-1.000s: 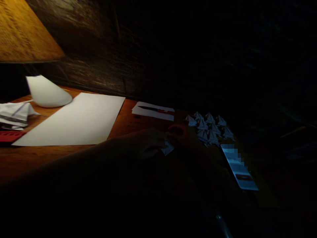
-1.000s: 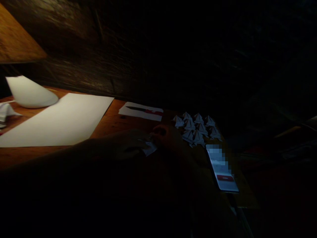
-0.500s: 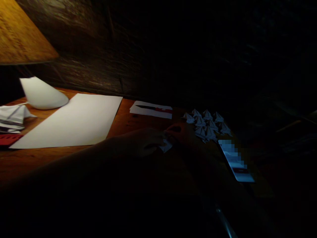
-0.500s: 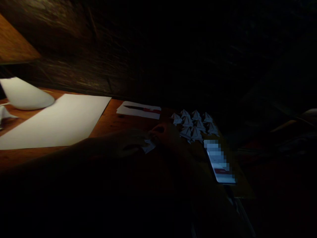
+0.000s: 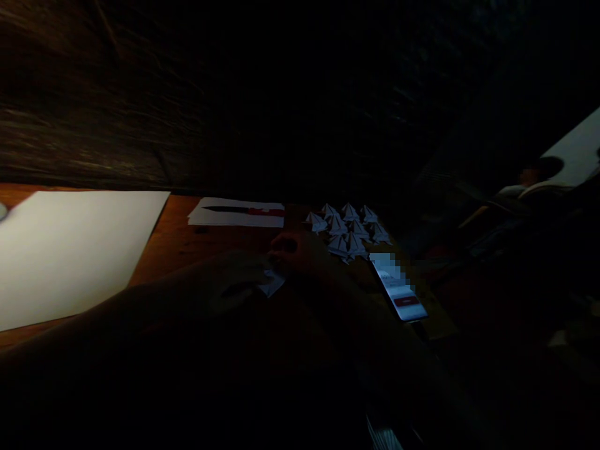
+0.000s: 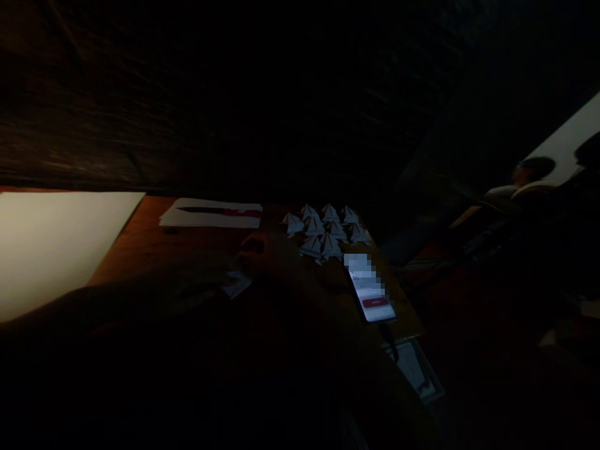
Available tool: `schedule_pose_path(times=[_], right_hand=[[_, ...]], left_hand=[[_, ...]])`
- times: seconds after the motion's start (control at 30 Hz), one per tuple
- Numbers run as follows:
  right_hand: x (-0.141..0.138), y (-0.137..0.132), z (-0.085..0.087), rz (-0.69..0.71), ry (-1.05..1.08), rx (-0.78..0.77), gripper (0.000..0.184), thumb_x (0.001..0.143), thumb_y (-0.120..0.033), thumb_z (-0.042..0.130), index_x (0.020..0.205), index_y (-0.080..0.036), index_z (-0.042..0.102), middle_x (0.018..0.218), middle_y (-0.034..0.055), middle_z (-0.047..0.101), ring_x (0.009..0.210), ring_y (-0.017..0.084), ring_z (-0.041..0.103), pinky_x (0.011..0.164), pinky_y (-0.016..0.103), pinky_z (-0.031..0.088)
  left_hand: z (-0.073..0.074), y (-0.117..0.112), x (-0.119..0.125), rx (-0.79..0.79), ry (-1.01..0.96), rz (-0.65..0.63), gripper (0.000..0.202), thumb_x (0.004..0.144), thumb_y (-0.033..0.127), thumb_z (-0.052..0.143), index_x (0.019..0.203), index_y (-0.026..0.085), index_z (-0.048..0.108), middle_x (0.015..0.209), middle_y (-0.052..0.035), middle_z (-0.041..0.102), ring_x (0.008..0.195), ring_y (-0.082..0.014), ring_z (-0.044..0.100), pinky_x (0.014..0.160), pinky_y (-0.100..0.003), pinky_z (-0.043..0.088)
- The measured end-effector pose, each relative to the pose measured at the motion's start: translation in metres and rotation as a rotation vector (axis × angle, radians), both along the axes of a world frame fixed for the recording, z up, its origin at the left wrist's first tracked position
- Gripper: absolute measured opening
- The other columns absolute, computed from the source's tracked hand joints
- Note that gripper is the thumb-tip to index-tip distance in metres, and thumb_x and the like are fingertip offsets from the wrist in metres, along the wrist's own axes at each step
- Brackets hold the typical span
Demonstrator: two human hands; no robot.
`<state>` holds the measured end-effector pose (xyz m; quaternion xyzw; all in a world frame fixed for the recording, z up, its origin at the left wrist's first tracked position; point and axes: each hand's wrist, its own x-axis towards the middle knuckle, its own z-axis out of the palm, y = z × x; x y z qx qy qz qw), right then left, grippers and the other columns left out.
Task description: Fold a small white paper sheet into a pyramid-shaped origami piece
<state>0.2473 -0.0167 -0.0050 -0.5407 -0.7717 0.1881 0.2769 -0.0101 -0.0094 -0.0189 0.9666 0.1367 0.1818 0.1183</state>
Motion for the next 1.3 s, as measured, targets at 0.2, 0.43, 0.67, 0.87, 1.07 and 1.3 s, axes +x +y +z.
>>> schedule_pose_path(times=[0.2, 0.43, 0.67, 0.87, 1.07, 1.3], right_hand=[[0.001, -0.001, 0.003, 0.023, -0.061, -0.016, 0.016, 0.095, -0.036, 0.071, 0.102, -0.028, 0.083, 0.112, 0.0006, 0.079, 0.102, 0.019, 0.07, 0.089, 0.031, 0.05], [0.003, 0.003, 0.006, 0.044, -0.141, -0.041, 0.018, 0.094, -0.036, 0.071, 0.106, -0.03, 0.083, 0.113, 0.0018, 0.079, 0.103, 0.021, 0.07, 0.085, 0.03, 0.049], [0.012, 0.014, 0.003, 0.166, -0.14, -0.039, 0.017, 0.089, -0.027, 0.074, 0.103, -0.026, 0.084, 0.106, 0.0036, 0.08, 0.099, 0.021, 0.071, 0.083, 0.031, 0.049], [0.014, 0.019, 0.002, 0.209, -0.069, -0.102, 0.019, 0.086, -0.019, 0.076, 0.102, -0.024, 0.085, 0.106, 0.0048, 0.081, 0.095, 0.02, 0.072, 0.084, 0.03, 0.051], [0.014, 0.016, 0.008, 0.206, -0.067, -0.124, 0.019, 0.085, -0.018, 0.078, 0.102, -0.024, 0.085, 0.105, 0.0057, 0.082, 0.094, 0.02, 0.073, 0.082, 0.03, 0.052], [0.016, 0.025, -0.004, 0.235, -0.022, -0.127, 0.019, 0.084, -0.019, 0.079, 0.102, -0.022, 0.084, 0.101, 0.006, 0.083, 0.089, 0.02, 0.074, 0.082, 0.03, 0.053]], left_hand=[[-0.006, 0.005, -0.001, 0.008, -0.011, 0.016, 0.051, 0.091, 0.019, 0.063, 0.14, 0.032, 0.065, 0.146, -0.0083, 0.064, 0.135, -0.0304, 0.06, 0.114, -0.053, 0.052], [0.0, 0.004, 0.003, 0.044, 0.01, -0.003, 0.048, 0.092, 0.022, 0.062, 0.139, 0.031, 0.065, 0.143, -0.0093, 0.065, 0.127, -0.031, 0.063, 0.106, -0.05, 0.056], [0.012, 0.0, 0.011, 0.073, 0.052, -0.055, 0.04, 0.092, 0.017, 0.059, 0.131, 0.025, 0.064, 0.138, -0.0103, 0.066, 0.127, -0.0299, 0.062, 0.108, -0.047, 0.051], [0.017, -0.002, 0.011, -0.014, 0.037, -0.048, 0.056, 0.086, 0.016, 0.062, 0.141, 0.027, 0.055, 0.133, -0.0097, 0.068, 0.117, -0.0287, 0.066, 0.1, -0.045, 0.053], [0.018, -0.004, 0.013, -0.018, 0.004, -0.058, 0.052, 0.088, 0.016, 0.061, 0.139, 0.025, 0.055, 0.136, -0.0115, 0.066, 0.122, -0.0299, 0.065, 0.102, -0.047, 0.052], [0.021, -0.004, 0.015, -0.003, 0.043, -0.061, 0.044, 0.087, 0.015, 0.061, 0.131, 0.021, 0.061, 0.134, -0.0115, 0.069, 0.125, -0.0291, 0.065, 0.105, -0.046, 0.052]])
